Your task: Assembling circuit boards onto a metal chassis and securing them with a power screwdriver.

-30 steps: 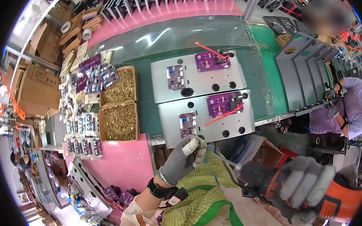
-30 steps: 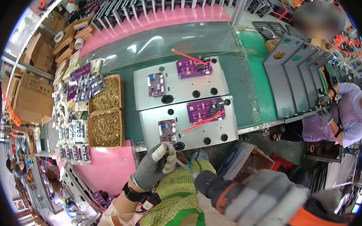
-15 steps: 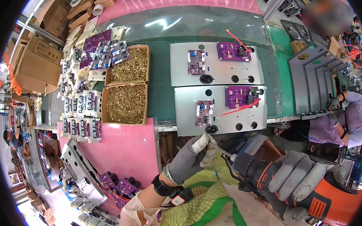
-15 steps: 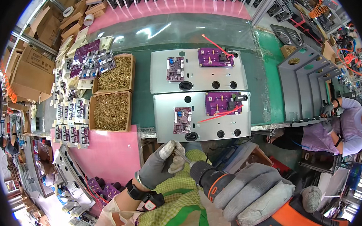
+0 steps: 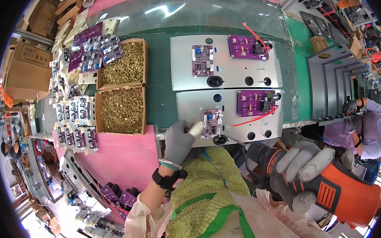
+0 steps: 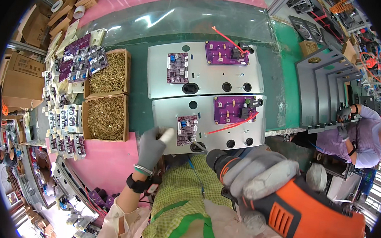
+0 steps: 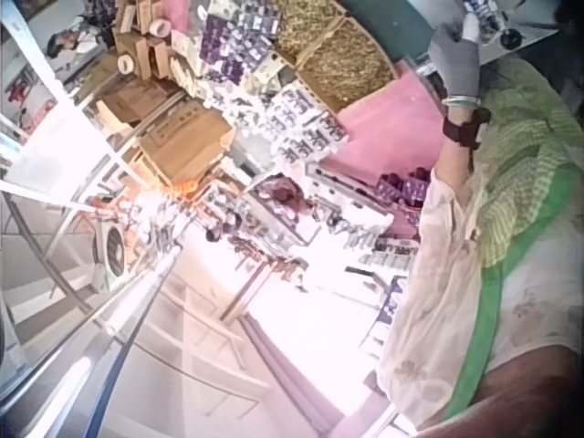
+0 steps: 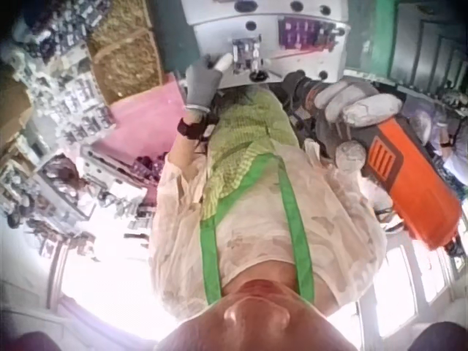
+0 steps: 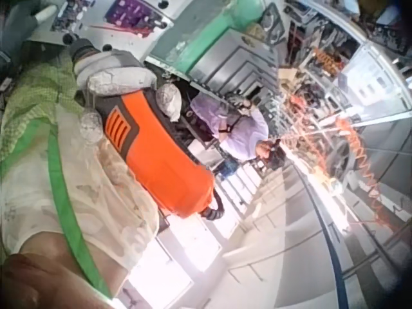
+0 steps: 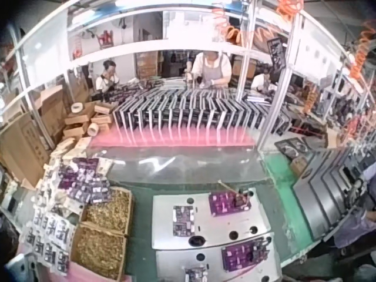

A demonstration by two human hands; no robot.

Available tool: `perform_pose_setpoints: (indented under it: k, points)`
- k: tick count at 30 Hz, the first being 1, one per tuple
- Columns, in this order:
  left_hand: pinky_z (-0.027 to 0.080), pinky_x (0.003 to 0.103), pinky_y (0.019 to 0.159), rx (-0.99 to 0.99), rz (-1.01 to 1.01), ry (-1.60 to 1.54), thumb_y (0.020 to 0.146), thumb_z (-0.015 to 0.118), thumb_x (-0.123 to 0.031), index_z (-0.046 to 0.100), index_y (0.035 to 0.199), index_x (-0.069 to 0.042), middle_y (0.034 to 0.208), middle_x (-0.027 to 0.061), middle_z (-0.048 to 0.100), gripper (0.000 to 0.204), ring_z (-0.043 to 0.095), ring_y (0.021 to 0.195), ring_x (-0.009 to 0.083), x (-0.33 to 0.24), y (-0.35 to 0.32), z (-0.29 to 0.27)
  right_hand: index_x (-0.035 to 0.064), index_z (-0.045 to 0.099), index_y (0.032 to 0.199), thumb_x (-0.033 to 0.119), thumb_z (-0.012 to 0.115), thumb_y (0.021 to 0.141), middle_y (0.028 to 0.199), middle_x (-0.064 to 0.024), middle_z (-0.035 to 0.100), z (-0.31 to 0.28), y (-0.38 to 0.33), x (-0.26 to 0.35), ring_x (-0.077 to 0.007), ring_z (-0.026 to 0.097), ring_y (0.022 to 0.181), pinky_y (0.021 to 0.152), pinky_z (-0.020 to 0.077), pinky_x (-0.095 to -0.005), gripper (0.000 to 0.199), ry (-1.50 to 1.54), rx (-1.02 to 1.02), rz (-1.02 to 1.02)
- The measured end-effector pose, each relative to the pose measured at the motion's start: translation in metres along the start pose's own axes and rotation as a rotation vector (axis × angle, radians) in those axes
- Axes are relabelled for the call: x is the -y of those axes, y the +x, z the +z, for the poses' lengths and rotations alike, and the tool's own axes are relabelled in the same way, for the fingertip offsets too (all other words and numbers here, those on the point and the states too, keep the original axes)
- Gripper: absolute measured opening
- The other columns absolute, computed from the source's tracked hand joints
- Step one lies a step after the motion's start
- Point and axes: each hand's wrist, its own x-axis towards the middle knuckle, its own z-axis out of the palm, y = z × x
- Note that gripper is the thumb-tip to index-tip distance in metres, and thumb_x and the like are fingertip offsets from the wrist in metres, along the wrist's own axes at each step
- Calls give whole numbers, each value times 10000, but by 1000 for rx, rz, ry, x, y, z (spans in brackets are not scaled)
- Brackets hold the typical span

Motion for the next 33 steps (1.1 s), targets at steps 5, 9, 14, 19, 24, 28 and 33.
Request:
perform_pose_setpoints:
  k: [5, 9, 14, 19, 24, 28, 33]
  points:
    - [452, 315, 539, -109, 298, 915, 800, 650, -327, 640, 820, 15, 592, 87, 585, 342, 585, 560, 194, 13, 21, 22, -25, 541, 894, 289, 575, 848, 772, -179, 606, -9, -5, -14, -305, 614, 676, 616, 511, -380, 319, -32, -90, -53]
    - [447, 377, 553, -12, 171, 581, 808, 616, -399, 625, 794, 4, 609, 126, 573, 403, 582, 560, 288, 20, 27, 21, -19, 531, 903, 291, 603, 828, 775, -169, 602, -14, -7, -20, -291, 610, 676, 615, 509, -373, 328, -124, -114, 35]
    - [430, 337, 515, -2, 93, 338, 830, 618, -346, 633, 813, 0, 579, 139, 576, 347, 564, 516, 229, 28, 27, 17, -13, 519, 914, 294, 637, 803, 779, -156, 596, -18, -11, -29, -275, 605, 677, 614, 506, -364, 347, -158, -147, 48]
    - [429, 325, 502, 12, 123, 431, 828, 627, -333, 636, 811, 4, 559, 116, 574, 338, 556, 491, 203, 30, 31, 18, -6, 506, 925, 296, 671, 778, 783, -144, 590, -19, -16, -38, -258, 601, 678, 613, 504, -356, 375, -189, -160, 63]
    - [424, 339, 490, 64, 97, 270, 820, 633, -367, 631, 779, -6, 537, 105, 557, 363, 545, 470, 209, 34, 35, 18, 0, 494, 935, 299, 706, 753, 787, -131, 584, -21, -19, -46, -241, 596, 679, 612, 501, -347, 409, -212, -173, 73]
    - [429, 346, 494, 26, 123, 323, 819, 628, -377, 638, 782, -13, 532, 103, 561, 366, 551, 470, 217, 37, 34, 24, 5, 484, 944, 301, 733, 733, 791, -121, 580, -25, -21, -51, -227, 592, 680, 612, 499, -340, 440, -230, -178, 81]
    - [435, 367, 495, -12, 133, 404, 817, 618, -391, 644, 756, -26, 519, 116, 555, 371, 565, 477, 253, 32, 33, 26, 12, 472, 955, 303, 768, 708, 795, -108, 574, -28, -23, -65, -210, 587, 681, 611, 497, -331, 483, -205, -159, 43]
